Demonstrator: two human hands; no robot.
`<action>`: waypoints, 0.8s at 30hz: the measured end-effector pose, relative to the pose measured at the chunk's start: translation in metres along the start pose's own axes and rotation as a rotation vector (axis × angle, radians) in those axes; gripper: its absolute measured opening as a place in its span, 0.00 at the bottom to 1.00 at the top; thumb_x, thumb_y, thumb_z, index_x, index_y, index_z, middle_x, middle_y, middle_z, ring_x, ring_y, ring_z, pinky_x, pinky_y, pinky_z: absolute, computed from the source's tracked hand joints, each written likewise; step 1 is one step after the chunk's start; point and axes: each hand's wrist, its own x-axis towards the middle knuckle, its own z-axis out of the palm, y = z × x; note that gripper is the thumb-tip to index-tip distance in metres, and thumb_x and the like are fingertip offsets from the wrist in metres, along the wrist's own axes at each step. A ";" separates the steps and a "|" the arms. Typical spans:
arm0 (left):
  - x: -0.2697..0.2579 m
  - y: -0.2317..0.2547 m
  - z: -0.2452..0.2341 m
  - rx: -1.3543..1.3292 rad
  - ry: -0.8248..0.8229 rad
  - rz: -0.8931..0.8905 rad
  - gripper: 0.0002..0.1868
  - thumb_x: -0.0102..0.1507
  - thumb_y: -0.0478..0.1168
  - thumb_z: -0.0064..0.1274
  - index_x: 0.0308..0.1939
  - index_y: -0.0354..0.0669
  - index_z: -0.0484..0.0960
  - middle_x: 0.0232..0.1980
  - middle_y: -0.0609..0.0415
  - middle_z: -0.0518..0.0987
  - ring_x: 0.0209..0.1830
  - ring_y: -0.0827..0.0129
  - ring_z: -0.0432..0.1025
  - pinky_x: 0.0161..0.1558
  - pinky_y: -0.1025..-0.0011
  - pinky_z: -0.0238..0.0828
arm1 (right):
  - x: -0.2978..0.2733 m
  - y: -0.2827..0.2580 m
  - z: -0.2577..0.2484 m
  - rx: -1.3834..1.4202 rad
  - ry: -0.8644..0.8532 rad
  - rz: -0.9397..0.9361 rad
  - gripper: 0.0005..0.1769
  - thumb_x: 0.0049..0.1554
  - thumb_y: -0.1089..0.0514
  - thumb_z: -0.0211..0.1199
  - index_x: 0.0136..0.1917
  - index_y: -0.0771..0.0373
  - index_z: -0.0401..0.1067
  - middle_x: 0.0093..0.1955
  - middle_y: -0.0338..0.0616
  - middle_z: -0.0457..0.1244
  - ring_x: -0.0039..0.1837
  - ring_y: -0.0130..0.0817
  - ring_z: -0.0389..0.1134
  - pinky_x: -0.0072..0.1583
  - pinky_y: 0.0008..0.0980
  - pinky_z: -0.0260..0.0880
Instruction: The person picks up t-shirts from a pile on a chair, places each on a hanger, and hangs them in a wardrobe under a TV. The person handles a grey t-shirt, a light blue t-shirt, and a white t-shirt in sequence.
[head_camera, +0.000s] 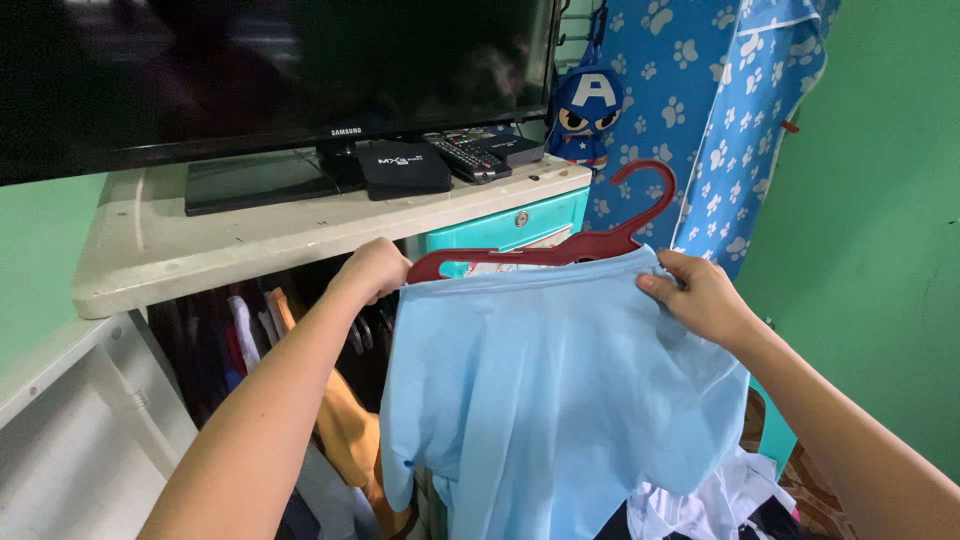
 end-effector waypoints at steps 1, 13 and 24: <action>0.004 -0.001 -0.002 -0.065 -0.037 -0.021 0.11 0.55 0.24 0.47 0.25 0.37 0.84 0.16 0.54 0.57 0.12 0.70 0.48 0.15 0.69 0.44 | -0.002 -0.002 0.000 0.014 0.011 0.003 0.19 0.57 0.45 0.65 0.47 0.65 0.73 0.29 0.45 0.58 0.35 0.33 0.57 0.41 0.39 0.62; 0.008 -0.004 -0.010 0.020 -0.020 0.015 0.13 0.52 0.35 0.63 0.17 0.32 0.77 0.17 0.48 0.70 0.12 0.66 0.63 0.16 0.68 0.55 | -0.013 -0.014 -0.001 -0.050 -0.096 -0.111 0.19 0.58 0.47 0.65 0.43 0.67 0.69 0.30 0.54 0.59 0.36 0.39 0.57 0.42 0.43 0.64; -0.049 0.058 -0.002 -0.024 -0.402 0.477 0.21 0.65 0.54 0.60 0.42 0.38 0.91 0.34 0.55 0.83 0.34 0.71 0.69 0.37 0.68 0.64 | -0.004 -0.052 0.014 -0.007 -0.076 -0.205 0.16 0.56 0.51 0.65 0.48 0.66 0.74 0.37 0.57 0.66 0.40 0.51 0.66 0.47 0.44 0.67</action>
